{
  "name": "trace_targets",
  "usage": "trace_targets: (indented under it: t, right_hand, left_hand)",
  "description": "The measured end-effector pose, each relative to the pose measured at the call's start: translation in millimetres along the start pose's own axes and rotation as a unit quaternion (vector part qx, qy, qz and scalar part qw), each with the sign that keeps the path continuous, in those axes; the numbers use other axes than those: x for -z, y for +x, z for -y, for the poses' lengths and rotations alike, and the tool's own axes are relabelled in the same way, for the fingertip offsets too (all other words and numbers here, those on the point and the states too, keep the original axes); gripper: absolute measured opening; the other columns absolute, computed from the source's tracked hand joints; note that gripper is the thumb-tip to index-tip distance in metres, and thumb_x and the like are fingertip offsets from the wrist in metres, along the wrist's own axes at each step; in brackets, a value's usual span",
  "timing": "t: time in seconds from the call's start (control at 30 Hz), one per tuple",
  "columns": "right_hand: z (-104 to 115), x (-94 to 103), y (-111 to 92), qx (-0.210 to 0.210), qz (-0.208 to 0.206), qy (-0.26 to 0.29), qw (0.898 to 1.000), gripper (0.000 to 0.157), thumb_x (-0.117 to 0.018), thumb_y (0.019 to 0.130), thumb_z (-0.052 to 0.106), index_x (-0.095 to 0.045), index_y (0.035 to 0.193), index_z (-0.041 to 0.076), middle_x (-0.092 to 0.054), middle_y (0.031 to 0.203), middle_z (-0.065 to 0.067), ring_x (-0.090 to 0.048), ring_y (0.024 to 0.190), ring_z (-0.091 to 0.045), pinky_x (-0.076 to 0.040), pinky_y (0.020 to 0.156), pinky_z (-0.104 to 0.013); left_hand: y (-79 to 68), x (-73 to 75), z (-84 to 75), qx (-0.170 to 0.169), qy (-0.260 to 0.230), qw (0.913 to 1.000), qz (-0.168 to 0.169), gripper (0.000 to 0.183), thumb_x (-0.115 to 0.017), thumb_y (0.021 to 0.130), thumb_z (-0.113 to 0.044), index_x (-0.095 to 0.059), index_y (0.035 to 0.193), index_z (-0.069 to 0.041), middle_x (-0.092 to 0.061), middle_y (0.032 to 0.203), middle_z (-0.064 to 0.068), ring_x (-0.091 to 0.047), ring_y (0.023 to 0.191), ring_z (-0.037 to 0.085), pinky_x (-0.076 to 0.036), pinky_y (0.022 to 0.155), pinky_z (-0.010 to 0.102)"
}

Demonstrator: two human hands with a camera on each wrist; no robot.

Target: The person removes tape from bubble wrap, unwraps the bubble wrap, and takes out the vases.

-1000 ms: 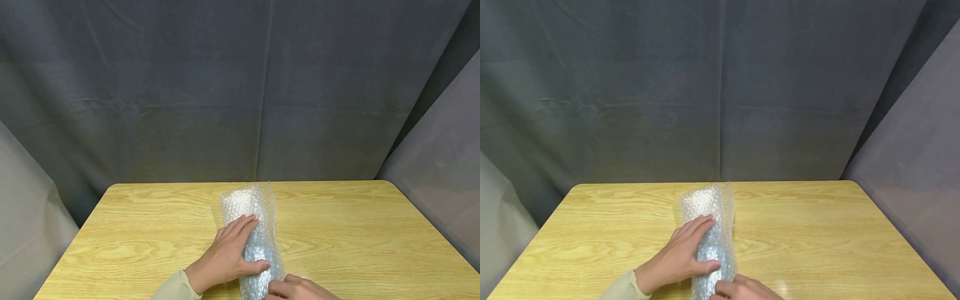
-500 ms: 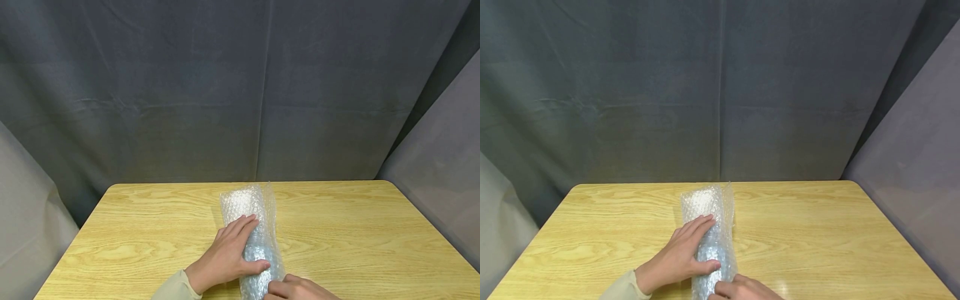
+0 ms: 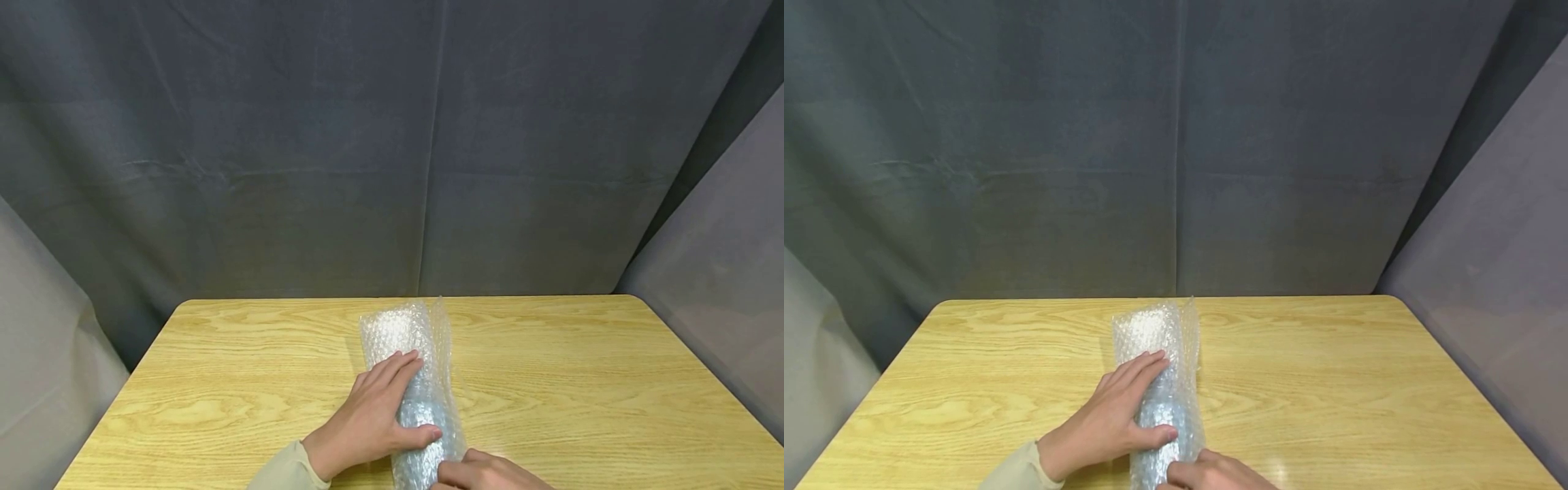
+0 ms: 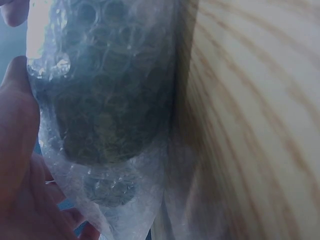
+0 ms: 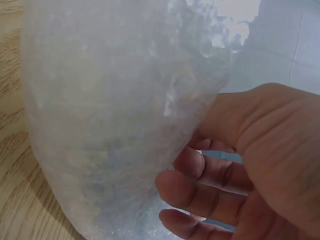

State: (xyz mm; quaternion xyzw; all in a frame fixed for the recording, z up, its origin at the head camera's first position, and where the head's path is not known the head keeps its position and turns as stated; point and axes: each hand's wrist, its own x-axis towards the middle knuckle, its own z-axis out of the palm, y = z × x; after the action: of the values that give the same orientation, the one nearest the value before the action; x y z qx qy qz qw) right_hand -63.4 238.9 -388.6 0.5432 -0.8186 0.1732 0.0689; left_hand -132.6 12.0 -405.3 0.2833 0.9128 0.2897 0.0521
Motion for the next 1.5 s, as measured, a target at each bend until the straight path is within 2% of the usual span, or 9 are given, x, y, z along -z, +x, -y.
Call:
trace_targets:
  t: [0.07,0.2,0.43,0.8,1.13,1.5]
  right_hand:
    - [0.7,-1.5,-1.2,-0.027,0.007,0.028,0.999,0.002,-0.067,0.098,0.028,-0.069,0.097,0.030,-0.062,0.088,0.020,-0.042,0.080,0.015,-0.027,0.071,0.004]
    - [2.1,-3.7,-3.3,-0.075,0.016,0.077,0.994,0.008,-0.063,0.101,0.028,-0.066,0.093,0.029,-0.060,0.084,0.020,-0.042,0.080,0.016,-0.031,0.066,0.001]
    - [2.6,-4.6,-4.1,-0.083,0.013,0.084,0.993,0.010,-0.064,0.101,0.028,-0.065,0.091,0.029,-0.058,0.081,0.020,-0.041,0.079,0.016,-0.031,0.066,0.001]
    - [3.8,-7.5,-7.4,-0.153,0.013,0.143,0.978,0.013,-0.063,0.102,0.027,-0.067,0.090,0.027,-0.060,0.078,0.021,-0.044,0.079,0.016,-0.039,0.061,-0.007]
    - [5.0,-8.1,-7.5,-0.169,0.012,0.141,0.975,0.011,-0.065,0.100,0.028,-0.068,0.090,0.027,-0.058,0.077,0.022,-0.042,0.075,0.017,-0.037,0.058,-0.006]
    - [2.1,-6.4,-8.1,-0.150,0.019,0.140,0.978,0.009,-0.064,0.101,0.028,-0.069,0.094,0.026,-0.061,0.081,0.020,-0.043,0.078,0.017,-0.037,0.060,-0.005]
  left_hand:
    - [0.0,0.1,-0.3,-0.001,0.001,1.0000,-0.001,0.100,-0.061,0.086,-0.078,-0.031,0.163,-0.022,-0.028,0.171,-0.008,-0.027,0.160,0.024,-0.033,0.122,0.058]
    - [0.1,0.1,-0.5,-0.001,0.002,1.0000,-0.001,0.100,-0.061,0.086,-0.077,-0.031,0.163,-0.022,-0.029,0.171,-0.008,-0.027,0.160,0.024,-0.033,0.122,0.058]
    - [0.3,-0.2,0.3,0.000,-0.002,1.0000,0.001,0.100,-0.061,0.086,-0.078,-0.031,0.163,-0.022,-0.028,0.171,-0.008,-0.027,0.160,0.024,-0.033,0.122,0.058]
    - [0.6,-0.4,0.9,-0.002,-0.006,1.0000,0.004,0.099,-0.060,0.087,-0.078,-0.031,0.163,-0.023,-0.028,0.171,-0.009,-0.026,0.160,0.024,-0.033,0.122,0.059]
    - [0.3,-0.5,1.0,-0.001,-0.011,0.9999,0.006,0.098,-0.060,0.087,-0.078,-0.031,0.163,-0.023,-0.027,0.172,-0.009,-0.025,0.161,0.023,-0.031,0.123,0.059]
    - [0.1,-0.1,0.8,0.000,-0.008,0.9999,0.007,0.099,-0.059,0.087,-0.078,-0.030,0.164,-0.023,-0.027,0.172,-0.009,-0.025,0.161,0.024,-0.032,0.122,0.059]
